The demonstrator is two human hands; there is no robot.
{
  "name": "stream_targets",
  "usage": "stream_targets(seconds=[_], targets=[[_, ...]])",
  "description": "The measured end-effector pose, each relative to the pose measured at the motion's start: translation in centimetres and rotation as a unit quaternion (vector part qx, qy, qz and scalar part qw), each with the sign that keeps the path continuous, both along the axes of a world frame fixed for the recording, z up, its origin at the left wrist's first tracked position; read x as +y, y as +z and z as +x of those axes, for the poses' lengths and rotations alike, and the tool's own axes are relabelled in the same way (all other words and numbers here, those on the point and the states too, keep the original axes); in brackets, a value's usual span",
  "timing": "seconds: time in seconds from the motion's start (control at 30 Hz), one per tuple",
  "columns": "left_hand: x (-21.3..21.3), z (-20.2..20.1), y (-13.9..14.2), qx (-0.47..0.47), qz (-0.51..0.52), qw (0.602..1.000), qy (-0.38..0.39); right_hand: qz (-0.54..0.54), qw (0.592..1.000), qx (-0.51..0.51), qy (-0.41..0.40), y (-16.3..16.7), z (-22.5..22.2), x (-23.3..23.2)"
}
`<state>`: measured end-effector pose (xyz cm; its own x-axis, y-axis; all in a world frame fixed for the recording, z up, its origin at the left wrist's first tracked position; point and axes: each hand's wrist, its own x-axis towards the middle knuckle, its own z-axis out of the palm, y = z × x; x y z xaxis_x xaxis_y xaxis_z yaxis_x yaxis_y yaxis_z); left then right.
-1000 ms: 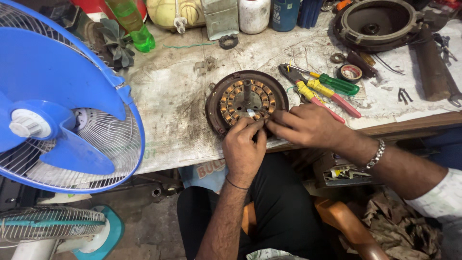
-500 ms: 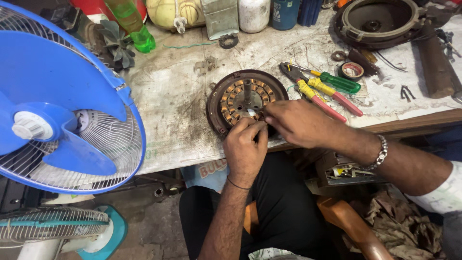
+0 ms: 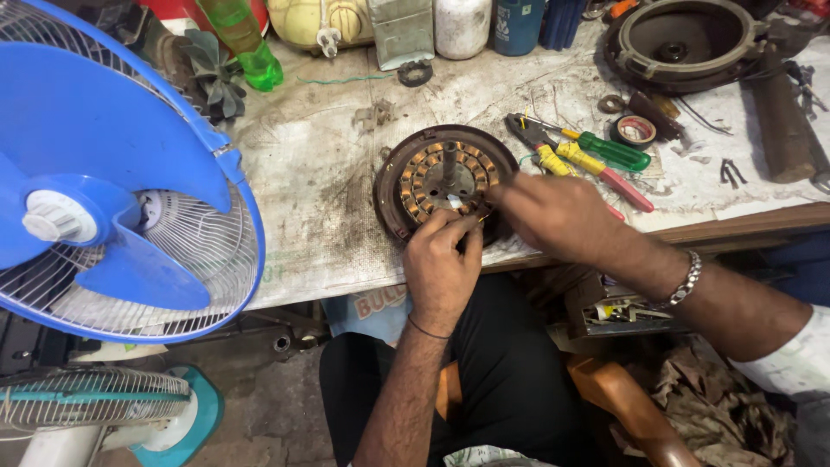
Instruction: The person works on a circular electrical component, likely a fan motor stator, on a cluttered workbench. They use pliers to strip and cut wires, a sanding block to clean surfaces, and their hands to connect and arrange wires on the component.
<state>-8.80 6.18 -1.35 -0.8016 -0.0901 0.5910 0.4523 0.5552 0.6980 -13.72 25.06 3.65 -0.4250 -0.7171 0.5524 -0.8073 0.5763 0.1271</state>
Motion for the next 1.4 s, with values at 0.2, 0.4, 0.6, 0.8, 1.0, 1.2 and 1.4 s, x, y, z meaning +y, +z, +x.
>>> stream_targets(seconds=[0.2,0.4,0.6,0.8,1.0,1.2,1.4], targets=[[-0.2,-0.1,-0.4,0.003,-0.005,1.0,-0.004,0.098,0.985,0.12,0.075,-0.7,-0.2,0.6],[-0.1,-0.2,-0.6,-0.016,0.004,1.0,-0.005,0.062,0.997,-0.029,0.045,-1.4,-0.7,-0.2],[-0.1,0.0,-0.5,0.001,0.008,1.0,-0.01,-0.047,0.949,-0.298,-0.089,-1.0,0.0,-1.6],[0.0,0.0,-0.3,0.004,0.008,1.0,-0.005,-0.073,0.906,-0.392,-0.142,0.0,-0.4,-2.6],[0.1,0.1,-0.2,-0.02,0.015,1.0,-0.01,-0.048,0.972,-0.199,-0.115,-0.1,0.3,-1.1],[0.0,0.1,-0.2,-0.004,0.002,1.0,-0.005,0.061,0.995,0.062,0.055,-1.0,0.4,0.7],[-0.2,0.1,-0.3,-0.003,0.007,1.0,-0.006,0.065,0.995,0.034,0.069,-1.6,-0.5,0.1]])
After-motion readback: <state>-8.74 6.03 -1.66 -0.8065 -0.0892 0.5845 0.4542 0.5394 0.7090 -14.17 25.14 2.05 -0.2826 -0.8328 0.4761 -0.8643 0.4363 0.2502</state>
